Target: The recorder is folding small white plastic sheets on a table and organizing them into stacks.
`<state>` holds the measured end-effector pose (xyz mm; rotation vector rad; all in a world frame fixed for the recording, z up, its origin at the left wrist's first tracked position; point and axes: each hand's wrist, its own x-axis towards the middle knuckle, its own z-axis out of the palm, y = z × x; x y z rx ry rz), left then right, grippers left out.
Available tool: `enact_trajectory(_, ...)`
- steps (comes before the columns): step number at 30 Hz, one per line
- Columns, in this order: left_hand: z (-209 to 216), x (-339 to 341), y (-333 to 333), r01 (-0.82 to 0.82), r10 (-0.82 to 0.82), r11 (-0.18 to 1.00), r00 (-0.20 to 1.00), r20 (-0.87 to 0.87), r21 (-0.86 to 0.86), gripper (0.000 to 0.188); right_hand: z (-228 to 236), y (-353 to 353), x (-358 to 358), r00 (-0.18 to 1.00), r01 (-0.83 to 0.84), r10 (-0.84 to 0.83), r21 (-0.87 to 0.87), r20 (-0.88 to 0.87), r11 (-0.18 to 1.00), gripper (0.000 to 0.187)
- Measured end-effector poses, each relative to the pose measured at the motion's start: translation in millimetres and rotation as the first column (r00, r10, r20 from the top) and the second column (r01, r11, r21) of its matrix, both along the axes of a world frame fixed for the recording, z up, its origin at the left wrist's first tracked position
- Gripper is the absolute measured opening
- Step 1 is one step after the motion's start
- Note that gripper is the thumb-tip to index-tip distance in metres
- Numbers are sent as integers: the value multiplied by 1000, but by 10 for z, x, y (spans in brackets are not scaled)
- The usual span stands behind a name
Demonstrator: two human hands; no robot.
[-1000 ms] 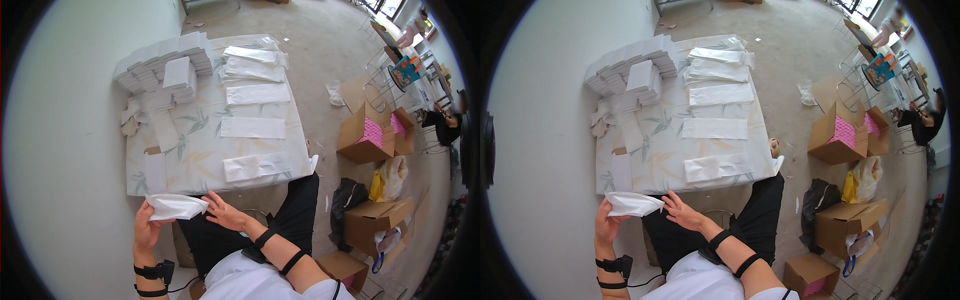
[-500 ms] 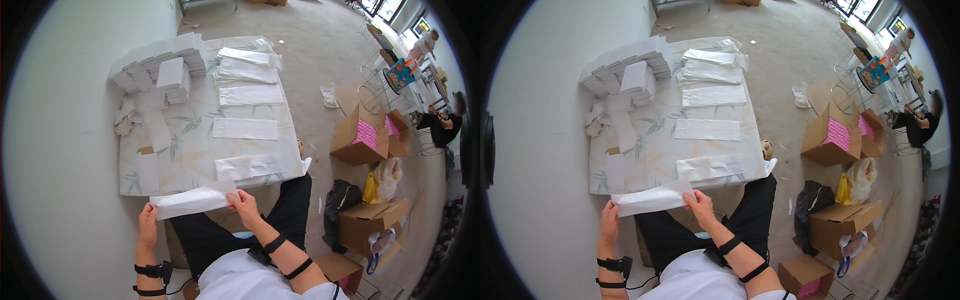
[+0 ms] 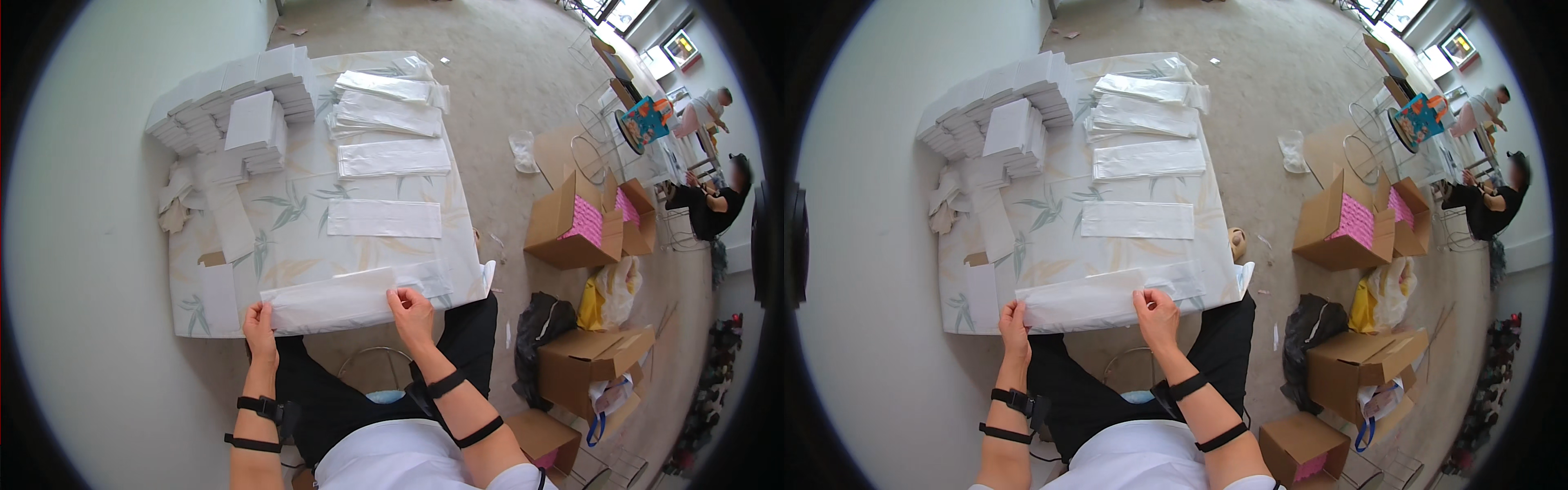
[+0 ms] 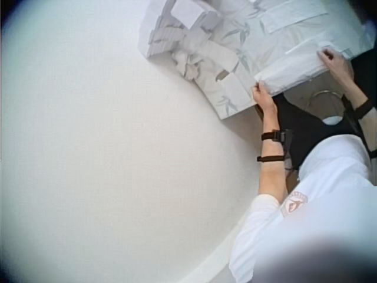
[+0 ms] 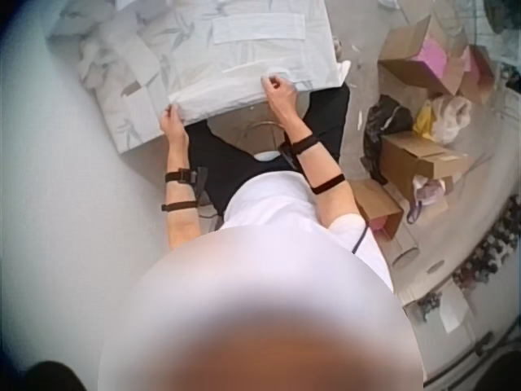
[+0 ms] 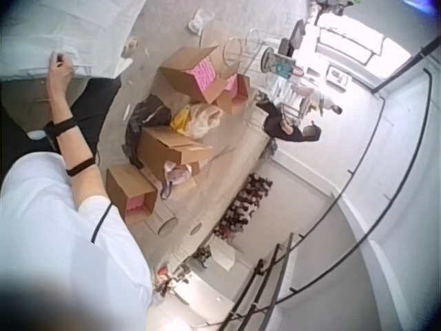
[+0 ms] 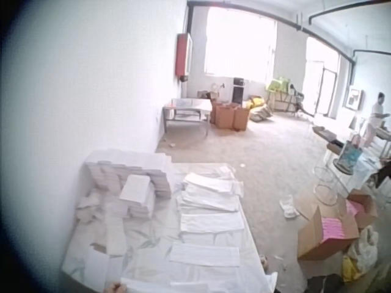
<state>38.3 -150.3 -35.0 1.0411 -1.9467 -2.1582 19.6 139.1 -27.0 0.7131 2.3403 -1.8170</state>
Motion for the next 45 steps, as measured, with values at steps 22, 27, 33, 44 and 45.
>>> enact_trajectory(22,-444,-121,-25,146,-137,880,989,51,-453,18,-248,-51,-110,998,56,-50,340,-24,939,17)
enact_trajectory(27,-35,-232,299,-47,-218,400,965,-145,-915,15,-232,-69,-123,998,63,-66,312,0,948,16)
enact_trajectory(33,371,-240,1282,525,-636,654,771,-21,-545,16,-261,-67,-112,995,95,-96,270,-11,958,16)
enact_trajectory(44,-225,-399,1517,669,-694,677,719,35,-307,19,-252,-6,-70,985,-17,68,304,-158,952,17)
enact_trajectory(45,-198,-413,1487,711,-724,656,688,56,-251,22,-228,0,-56,985,-17,67,304,-156,953,17)
